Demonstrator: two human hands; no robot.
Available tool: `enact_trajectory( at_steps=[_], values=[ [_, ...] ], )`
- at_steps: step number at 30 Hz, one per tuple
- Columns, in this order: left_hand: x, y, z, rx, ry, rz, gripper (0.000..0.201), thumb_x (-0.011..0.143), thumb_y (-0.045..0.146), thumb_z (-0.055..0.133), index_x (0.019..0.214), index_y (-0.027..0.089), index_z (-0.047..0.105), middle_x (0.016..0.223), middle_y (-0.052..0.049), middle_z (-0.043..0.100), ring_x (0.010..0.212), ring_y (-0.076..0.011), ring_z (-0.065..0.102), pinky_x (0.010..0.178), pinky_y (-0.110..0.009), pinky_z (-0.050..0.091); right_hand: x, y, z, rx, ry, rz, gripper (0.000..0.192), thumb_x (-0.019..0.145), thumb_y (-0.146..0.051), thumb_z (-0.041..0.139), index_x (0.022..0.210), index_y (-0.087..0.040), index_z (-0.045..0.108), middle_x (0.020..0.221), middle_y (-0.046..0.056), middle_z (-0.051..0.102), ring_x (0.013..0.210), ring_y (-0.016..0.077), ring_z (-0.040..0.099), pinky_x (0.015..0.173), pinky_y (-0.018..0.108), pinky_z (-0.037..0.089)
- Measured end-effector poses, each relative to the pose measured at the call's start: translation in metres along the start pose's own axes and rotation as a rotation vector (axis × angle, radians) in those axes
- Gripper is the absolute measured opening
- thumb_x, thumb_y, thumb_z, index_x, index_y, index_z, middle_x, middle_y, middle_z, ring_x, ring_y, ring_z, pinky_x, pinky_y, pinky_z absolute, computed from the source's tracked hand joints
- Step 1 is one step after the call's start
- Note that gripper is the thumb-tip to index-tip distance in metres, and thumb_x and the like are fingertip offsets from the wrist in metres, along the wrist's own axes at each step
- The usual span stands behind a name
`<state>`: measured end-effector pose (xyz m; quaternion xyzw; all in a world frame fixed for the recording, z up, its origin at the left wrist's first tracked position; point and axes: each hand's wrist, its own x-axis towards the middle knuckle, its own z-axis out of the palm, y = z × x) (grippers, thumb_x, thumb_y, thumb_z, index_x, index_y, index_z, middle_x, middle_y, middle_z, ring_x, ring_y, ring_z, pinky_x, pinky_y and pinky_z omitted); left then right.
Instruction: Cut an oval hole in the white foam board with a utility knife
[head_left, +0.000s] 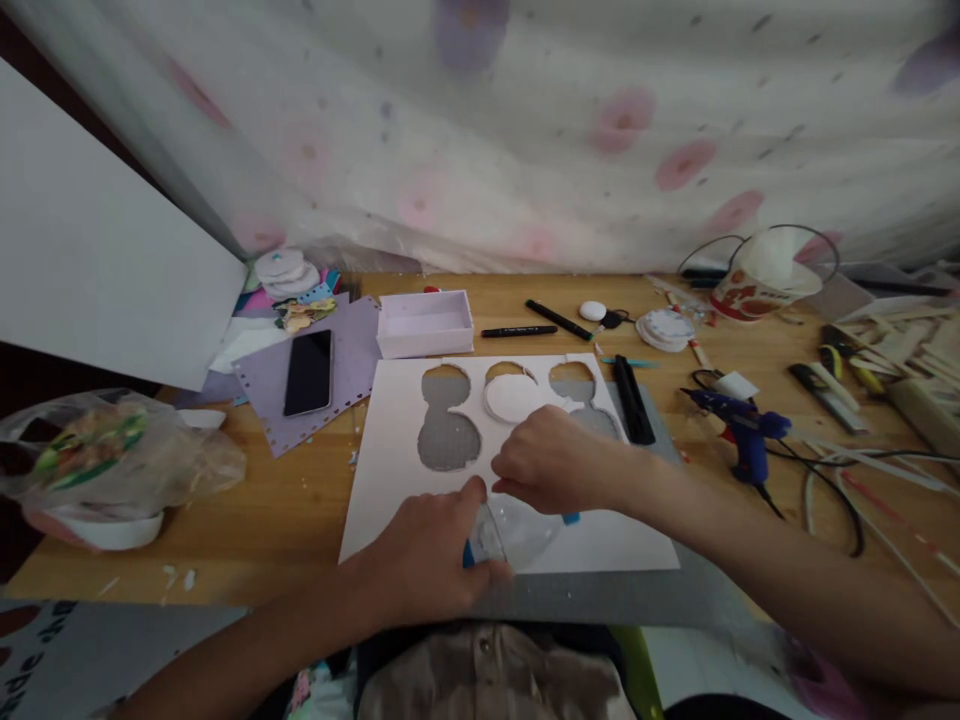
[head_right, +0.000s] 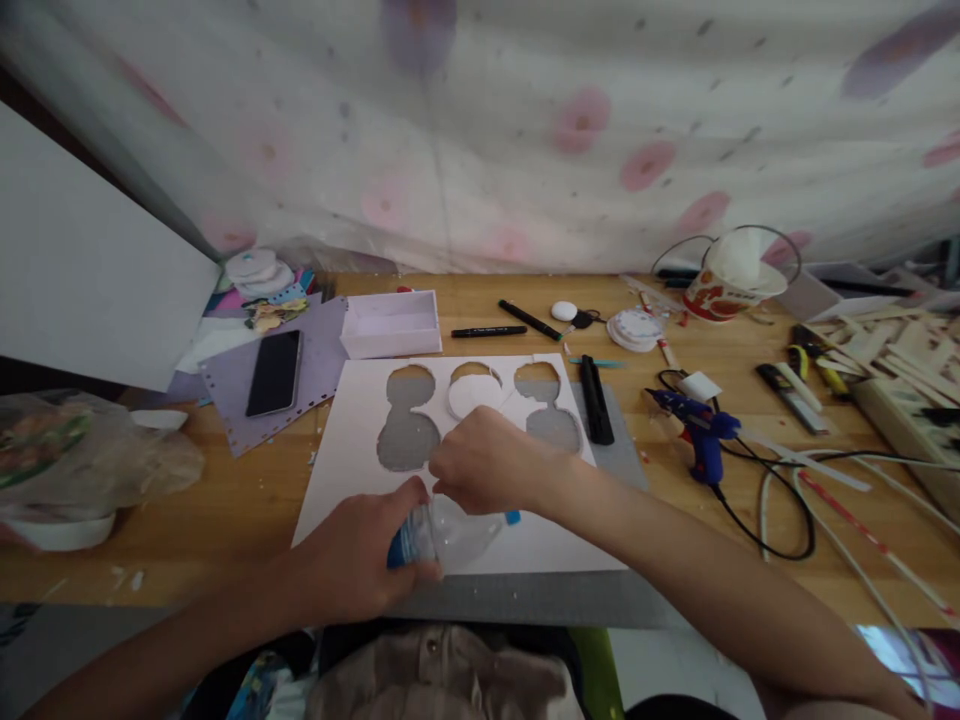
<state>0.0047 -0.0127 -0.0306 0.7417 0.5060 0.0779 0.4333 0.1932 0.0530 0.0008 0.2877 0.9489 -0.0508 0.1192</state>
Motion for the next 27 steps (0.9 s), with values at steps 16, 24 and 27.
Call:
enact_trajectory(
  at_steps=[16,24,27],
  values=[
    [0.037,-0.018,0.021,0.396,0.283,0.023,0.056,0.088,0.044,0.059,0.134,0.016,0.046,0.113,-0.017,0.066,0.103,-0.0359,0.065,0.080,-0.042,0.048,-0.006,-0.030,0.073,0.699,0.488,0.685,0.044,0.091,-0.035,0.042,0.051,-0.019,0.042,0.046,-0.002,0.045,0.047,0.0103,0.039,0.051,0.028,0.018],
    [0.040,-0.017,0.025,0.613,0.232,0.083,0.054,0.087,0.040,0.063,0.134,0.019,0.047,0.116,-0.011,0.067,0.103,-0.0292,0.066,0.081,-0.040,0.054,-0.010,-0.041,0.096,1.019,0.510,0.840,0.046,0.088,-0.049,0.040,0.051,-0.021,0.035,0.048,-0.003,0.037,0.050,0.0119,0.037,0.052,0.027,0.022],
    [0.040,-0.016,0.024,0.642,0.212,0.090,0.049,0.088,0.041,0.061,0.132,0.021,0.049,0.116,-0.011,0.066,0.102,-0.0301,0.066,0.078,-0.041,0.055,-0.012,-0.043,0.097,1.111,0.486,0.849,0.047,0.088,-0.052,0.040,0.053,-0.021,0.040,0.050,-0.002,0.042,0.053,0.0133,0.042,0.053,0.027,0.025]
  ],
)
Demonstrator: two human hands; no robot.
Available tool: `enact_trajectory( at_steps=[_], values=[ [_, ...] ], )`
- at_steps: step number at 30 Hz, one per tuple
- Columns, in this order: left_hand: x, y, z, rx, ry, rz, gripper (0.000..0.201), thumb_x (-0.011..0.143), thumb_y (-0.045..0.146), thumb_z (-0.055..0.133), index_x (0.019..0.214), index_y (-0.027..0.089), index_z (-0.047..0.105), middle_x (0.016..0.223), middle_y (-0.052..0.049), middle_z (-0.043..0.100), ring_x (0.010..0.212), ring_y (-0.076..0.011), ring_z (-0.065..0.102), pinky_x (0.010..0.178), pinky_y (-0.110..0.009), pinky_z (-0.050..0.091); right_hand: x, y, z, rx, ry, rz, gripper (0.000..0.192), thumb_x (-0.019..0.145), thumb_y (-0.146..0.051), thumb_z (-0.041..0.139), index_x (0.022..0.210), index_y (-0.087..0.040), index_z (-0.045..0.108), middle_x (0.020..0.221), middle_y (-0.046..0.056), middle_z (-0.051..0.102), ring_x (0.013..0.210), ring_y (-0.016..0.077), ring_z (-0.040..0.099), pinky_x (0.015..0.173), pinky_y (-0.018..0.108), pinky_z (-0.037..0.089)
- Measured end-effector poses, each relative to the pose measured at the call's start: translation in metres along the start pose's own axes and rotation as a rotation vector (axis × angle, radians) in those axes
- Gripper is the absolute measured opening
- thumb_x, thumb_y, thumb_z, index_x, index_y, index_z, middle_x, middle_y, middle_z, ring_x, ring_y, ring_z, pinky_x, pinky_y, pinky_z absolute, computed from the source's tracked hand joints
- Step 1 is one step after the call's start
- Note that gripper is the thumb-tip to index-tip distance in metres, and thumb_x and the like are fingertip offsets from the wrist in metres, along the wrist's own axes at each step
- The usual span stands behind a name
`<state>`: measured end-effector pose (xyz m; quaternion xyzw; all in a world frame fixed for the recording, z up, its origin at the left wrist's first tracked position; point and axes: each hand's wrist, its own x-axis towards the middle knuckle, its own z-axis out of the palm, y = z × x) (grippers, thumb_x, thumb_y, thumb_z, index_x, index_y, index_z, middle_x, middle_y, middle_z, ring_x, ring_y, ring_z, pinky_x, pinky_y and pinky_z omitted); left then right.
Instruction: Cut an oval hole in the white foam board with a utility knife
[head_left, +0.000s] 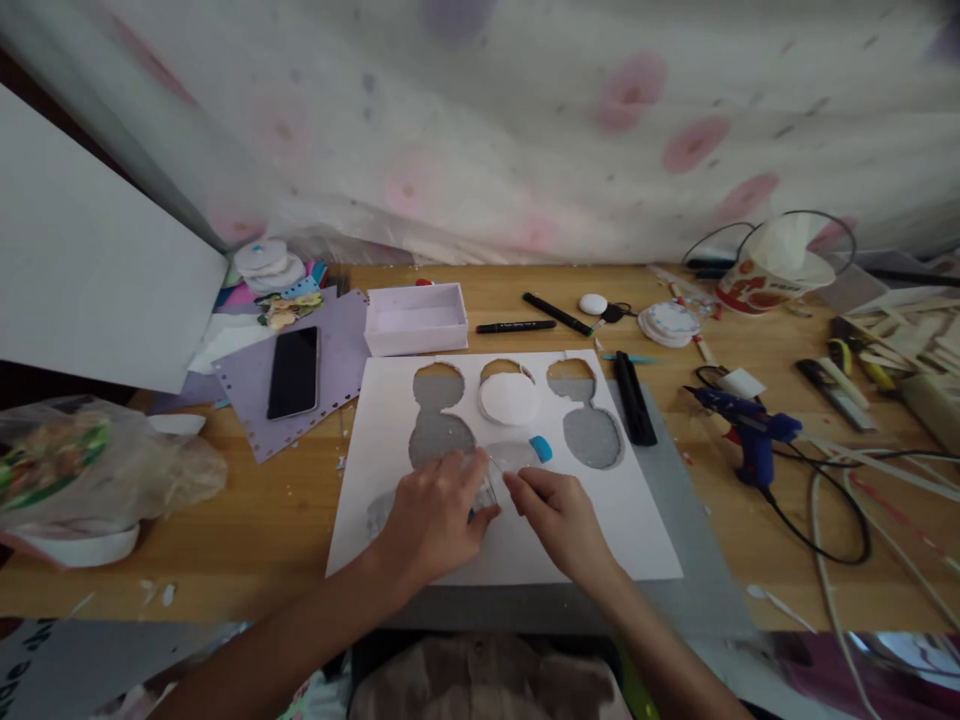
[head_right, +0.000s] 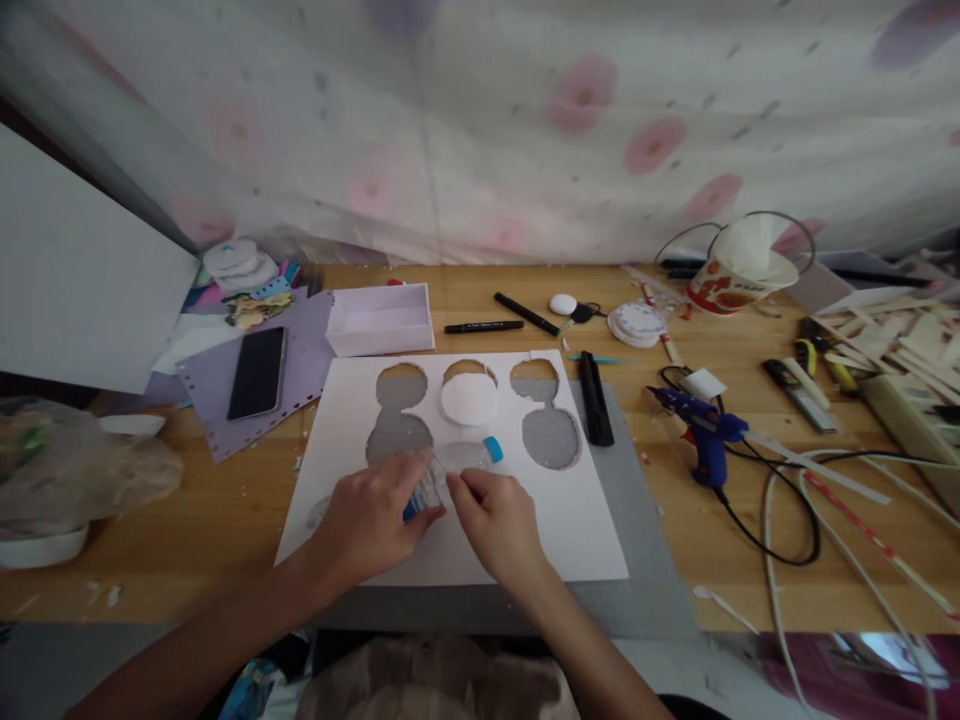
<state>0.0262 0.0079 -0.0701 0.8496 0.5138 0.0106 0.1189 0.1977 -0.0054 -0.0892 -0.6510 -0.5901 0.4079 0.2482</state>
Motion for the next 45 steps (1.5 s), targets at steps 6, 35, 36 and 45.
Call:
enact_trajectory(
  at_steps=[6,35,36,45],
  values=[
    [0.002,0.001,-0.002,-0.020,-0.045,-0.012,0.048,0.089,0.040,0.061,0.131,0.022,0.049,0.119,-0.012,0.065,0.106,-0.0302,0.065,0.083,-0.041,0.055,-0.003,0.004,0.002,0.172,-0.070,0.085,0.046,0.087,-0.054,0.042,0.055,-0.021,0.043,0.053,-0.003,0.043,0.055,0.0135,0.042,0.057,0.027,0.028],
    [0.040,-0.037,-0.026,-0.298,-0.230,-0.092,0.047,0.081,0.052,0.065,0.118,0.026,0.054,0.099,-0.003,0.071,0.090,-0.0276,0.068,0.071,-0.033,0.044,0.012,0.012,0.005,0.396,-0.209,0.117,0.043,0.085,-0.059,0.043,0.064,-0.021,0.049,0.053,-0.007,0.027,0.050,0.0108,0.025,0.048,0.026,0.018],
    [0.040,-0.039,-0.026,-0.319,-0.232,-0.093,0.047,0.081,0.052,0.065,0.118,0.026,0.054,0.098,-0.003,0.071,0.089,-0.0272,0.068,0.071,-0.033,0.044,0.013,0.012,0.004,0.396,-0.212,0.123,0.043,0.085,-0.059,0.044,0.064,-0.021,0.049,0.053,-0.007,0.027,0.050,0.0108,0.025,0.048,0.025,0.017],
    [0.039,-0.040,-0.024,-0.411,-0.215,-0.095,0.045,0.081,0.050,0.065,0.116,0.025,0.055,0.098,-0.002,0.070,0.086,-0.0250,0.066,0.070,-0.032,0.043,0.016,0.013,0.004,0.409,-0.233,0.152,0.044,0.084,-0.059,0.046,0.063,-0.021,0.050,0.051,-0.007,0.026,0.048,0.0104,0.024,0.047,0.026,0.016]
  ],
)
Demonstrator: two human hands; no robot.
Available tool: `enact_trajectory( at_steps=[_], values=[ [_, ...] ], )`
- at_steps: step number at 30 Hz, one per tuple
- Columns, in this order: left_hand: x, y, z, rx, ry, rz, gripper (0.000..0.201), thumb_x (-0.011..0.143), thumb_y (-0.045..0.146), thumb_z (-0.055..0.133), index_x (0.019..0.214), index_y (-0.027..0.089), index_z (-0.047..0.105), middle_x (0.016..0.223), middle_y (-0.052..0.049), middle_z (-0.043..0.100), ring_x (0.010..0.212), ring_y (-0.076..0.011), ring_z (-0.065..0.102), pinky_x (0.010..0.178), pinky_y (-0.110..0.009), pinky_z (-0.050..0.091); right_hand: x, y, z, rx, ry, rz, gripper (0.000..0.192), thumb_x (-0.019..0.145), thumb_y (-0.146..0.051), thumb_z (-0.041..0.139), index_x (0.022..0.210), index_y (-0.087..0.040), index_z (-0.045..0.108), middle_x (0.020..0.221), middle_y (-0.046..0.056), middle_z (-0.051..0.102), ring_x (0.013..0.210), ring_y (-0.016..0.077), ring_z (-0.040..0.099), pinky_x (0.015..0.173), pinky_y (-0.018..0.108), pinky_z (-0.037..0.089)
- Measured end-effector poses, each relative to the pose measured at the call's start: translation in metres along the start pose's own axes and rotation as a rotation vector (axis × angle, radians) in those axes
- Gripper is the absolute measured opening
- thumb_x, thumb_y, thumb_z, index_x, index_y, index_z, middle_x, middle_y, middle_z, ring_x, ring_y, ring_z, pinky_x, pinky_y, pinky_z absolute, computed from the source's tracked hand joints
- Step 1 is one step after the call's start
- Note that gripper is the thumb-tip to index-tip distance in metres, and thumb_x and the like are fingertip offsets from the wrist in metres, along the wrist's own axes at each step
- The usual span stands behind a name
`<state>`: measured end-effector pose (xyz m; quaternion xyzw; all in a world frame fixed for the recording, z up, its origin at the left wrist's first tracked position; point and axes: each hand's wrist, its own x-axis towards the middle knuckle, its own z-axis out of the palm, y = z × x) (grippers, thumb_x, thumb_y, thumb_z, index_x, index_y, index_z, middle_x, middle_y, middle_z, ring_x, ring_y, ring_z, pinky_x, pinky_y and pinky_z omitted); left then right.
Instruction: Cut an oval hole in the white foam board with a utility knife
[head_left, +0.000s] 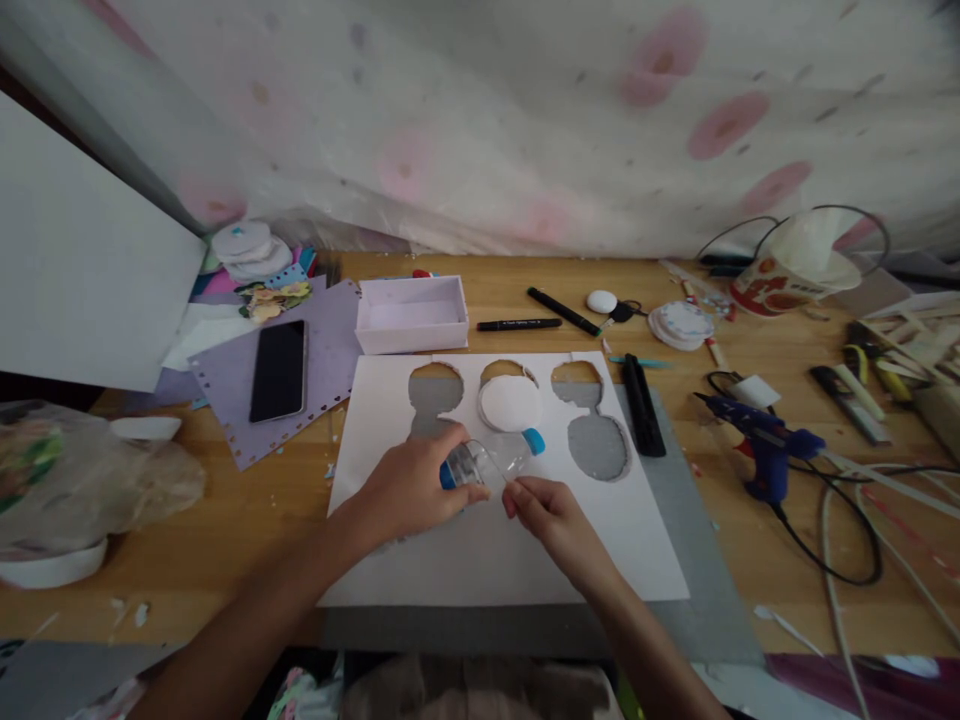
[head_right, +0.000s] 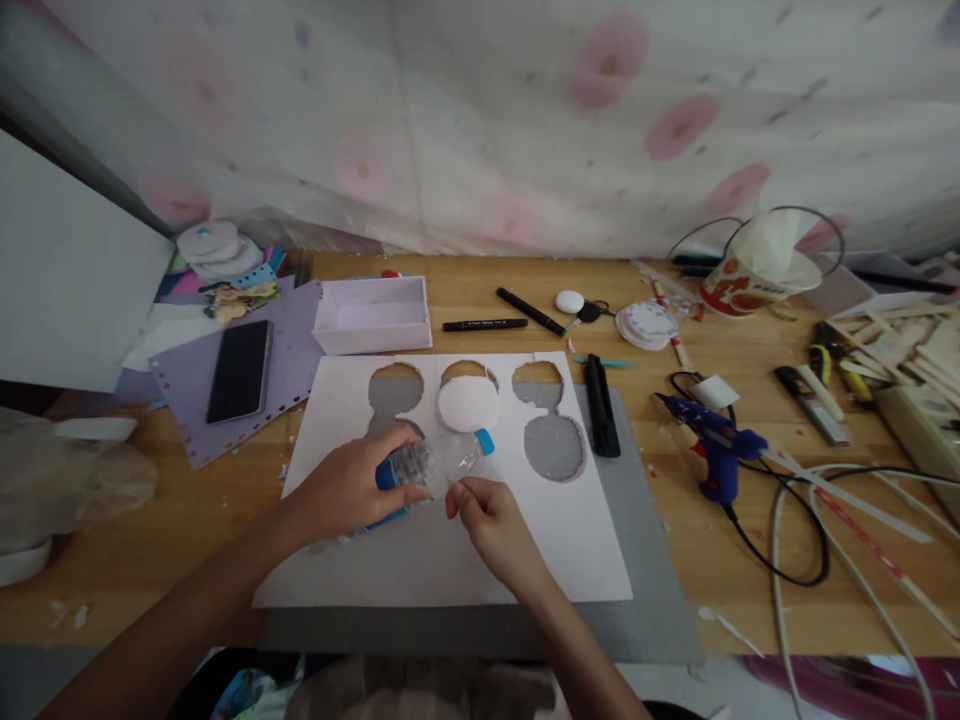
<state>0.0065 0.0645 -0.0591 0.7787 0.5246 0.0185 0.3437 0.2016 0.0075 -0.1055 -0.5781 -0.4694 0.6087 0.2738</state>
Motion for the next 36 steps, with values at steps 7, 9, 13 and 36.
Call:
enact_trajectory(
  at_steps=[7,9,13,36],
  values=[
    [0.002,-0.005,0.003,-0.069,0.097,0.122,0.038,0.078,0.042,0.071,0.108,0.021,0.058,0.110,-0.006,0.066,0.104,-0.0257,0.060,0.088,-0.035,0.045,0.003,0.002,-0.001,0.052,-0.039,0.019,0.046,0.083,-0.061,0.048,0.064,-0.020,0.053,0.048,-0.008,0.027,0.045,0.0094,0.023,0.045,0.025,0.015],
    [0.006,-0.008,0.001,-0.133,0.088,0.143,0.036,0.077,0.041,0.072,0.104,0.021,0.059,0.108,-0.006,0.065,0.103,-0.0244,0.059,0.089,-0.035,0.044,0.005,0.001,-0.001,0.073,-0.043,0.029,0.047,0.082,-0.063,0.049,0.065,-0.020,0.054,0.046,-0.008,0.029,0.044,0.0091,0.023,0.044,0.024,0.015],
    [0.010,-0.010,-0.006,-0.266,0.011,0.124,0.030,0.079,0.041,0.070,0.100,0.021,0.060,0.098,-0.002,0.065,0.092,-0.0207,0.059,0.081,-0.031,0.044,0.007,-0.001,0.001,0.104,-0.042,0.034,0.048,0.081,-0.065,0.051,0.065,-0.020,0.054,0.044,-0.008,0.033,0.042,0.0083,0.023,0.042,0.023,0.015],
    [0.019,-0.022,-0.010,-0.377,-0.096,0.097,0.034,0.081,0.049,0.067,0.097,0.021,0.059,0.084,0.002,0.060,0.080,-0.0170,0.055,0.072,-0.027,0.042,0.009,-0.010,0.002,0.110,-0.072,0.039,0.040,0.084,-0.055,0.048,0.067,-0.020,0.054,0.036,-0.007,0.043,0.031,0.0076,0.029,0.038,0.022,0.019]
  ],
)
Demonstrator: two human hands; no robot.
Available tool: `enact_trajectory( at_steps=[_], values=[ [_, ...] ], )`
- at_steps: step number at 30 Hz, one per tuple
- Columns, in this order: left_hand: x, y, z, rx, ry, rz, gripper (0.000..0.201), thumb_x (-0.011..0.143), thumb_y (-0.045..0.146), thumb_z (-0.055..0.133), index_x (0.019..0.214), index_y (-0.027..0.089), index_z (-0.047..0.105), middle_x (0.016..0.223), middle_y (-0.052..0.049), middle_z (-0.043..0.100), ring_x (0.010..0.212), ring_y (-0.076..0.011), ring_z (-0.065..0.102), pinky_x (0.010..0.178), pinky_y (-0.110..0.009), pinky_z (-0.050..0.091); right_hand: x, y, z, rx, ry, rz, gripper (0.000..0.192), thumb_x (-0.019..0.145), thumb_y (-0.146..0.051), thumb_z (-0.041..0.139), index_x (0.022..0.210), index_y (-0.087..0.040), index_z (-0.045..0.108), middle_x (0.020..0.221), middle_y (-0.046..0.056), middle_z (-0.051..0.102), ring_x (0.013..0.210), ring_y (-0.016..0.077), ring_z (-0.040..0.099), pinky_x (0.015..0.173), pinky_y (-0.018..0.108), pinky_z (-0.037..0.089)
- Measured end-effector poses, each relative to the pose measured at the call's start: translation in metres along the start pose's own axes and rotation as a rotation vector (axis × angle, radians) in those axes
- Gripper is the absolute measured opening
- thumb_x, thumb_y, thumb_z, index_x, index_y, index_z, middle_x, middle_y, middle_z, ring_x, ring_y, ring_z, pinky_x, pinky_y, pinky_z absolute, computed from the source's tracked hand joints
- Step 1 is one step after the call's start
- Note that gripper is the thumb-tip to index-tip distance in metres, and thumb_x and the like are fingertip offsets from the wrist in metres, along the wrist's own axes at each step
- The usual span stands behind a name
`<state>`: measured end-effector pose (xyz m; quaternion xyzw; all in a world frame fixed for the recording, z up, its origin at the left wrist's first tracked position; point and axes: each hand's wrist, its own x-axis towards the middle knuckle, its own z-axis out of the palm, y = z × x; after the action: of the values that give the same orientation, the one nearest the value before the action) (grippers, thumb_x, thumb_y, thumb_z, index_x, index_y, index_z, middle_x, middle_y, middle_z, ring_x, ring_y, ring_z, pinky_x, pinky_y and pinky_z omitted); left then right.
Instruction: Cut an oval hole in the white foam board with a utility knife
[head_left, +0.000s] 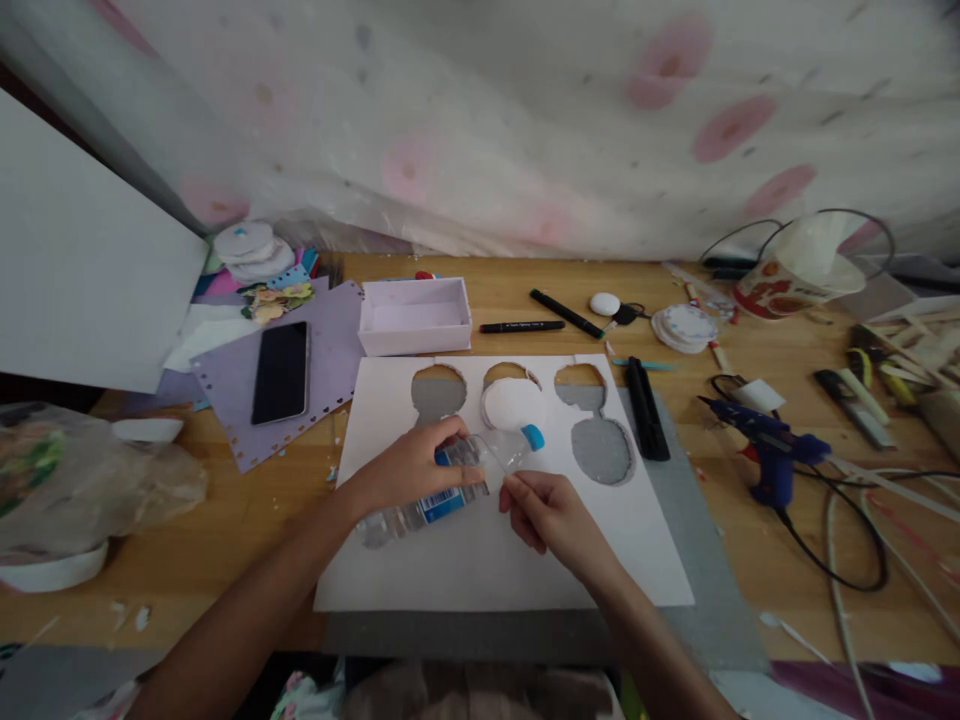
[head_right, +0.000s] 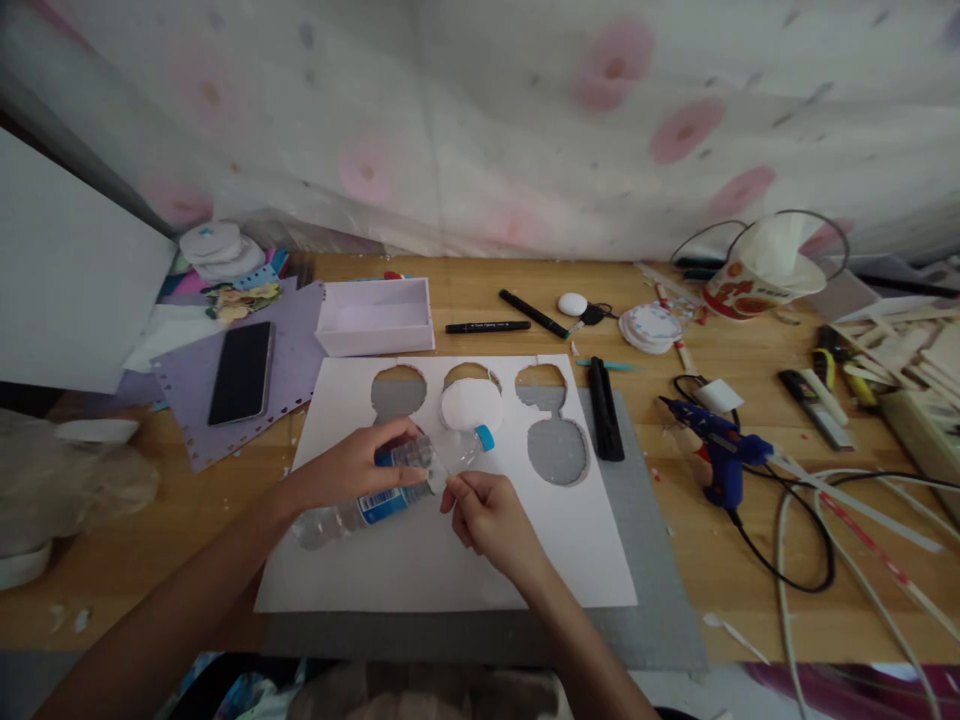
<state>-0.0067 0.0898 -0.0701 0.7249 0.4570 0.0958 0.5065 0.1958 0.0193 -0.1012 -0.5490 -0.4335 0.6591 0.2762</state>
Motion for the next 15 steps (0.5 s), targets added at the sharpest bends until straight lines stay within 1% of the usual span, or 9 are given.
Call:
enact_trajectory(
  at_steps=[4,9,15],
  values=[
    [0.0009,-0.0010,-0.0001,-0.007,0.001,0.009,0.035,0.081,0.050,0.067,0.098,0.021,0.059,0.083,0.002,0.059,0.079,-0.0166,0.053,0.072,-0.027,0.042,0.0007,0.0009,-0.0011,-0.001,-0.011,0.012,0.041,0.083,-0.057,0.048,0.067,-0.020,0.054,0.037,-0.007,0.045,0.031,0.0078,0.031,0.037,0.022,0.020],
    [0.0045,-0.0048,-0.0053,-0.060,-0.041,0.021,0.036,0.082,0.052,0.065,0.099,0.021,0.059,0.085,0.001,0.058,0.080,-0.0163,0.053,0.073,-0.027,0.042,0.0039,-0.0002,0.0000,0.016,-0.007,-0.011,0.041,0.083,-0.057,0.048,0.067,-0.020,0.054,0.036,-0.007,0.045,0.030,0.0075,0.031,0.036,0.022,0.019],
    [0.0088,-0.0088,-0.0081,-0.062,-0.082,0.012,0.037,0.084,0.053,0.062,0.099,0.020,0.059,0.088,0.001,0.059,0.083,-0.0170,0.055,0.074,-0.027,0.043,0.0058,-0.0038,0.0011,0.033,-0.005,-0.005,0.040,0.082,-0.056,0.049,0.067,-0.020,0.054,0.036,-0.007,0.046,0.030,0.0072,0.031,0.035,0.021,0.020]
  ],
)
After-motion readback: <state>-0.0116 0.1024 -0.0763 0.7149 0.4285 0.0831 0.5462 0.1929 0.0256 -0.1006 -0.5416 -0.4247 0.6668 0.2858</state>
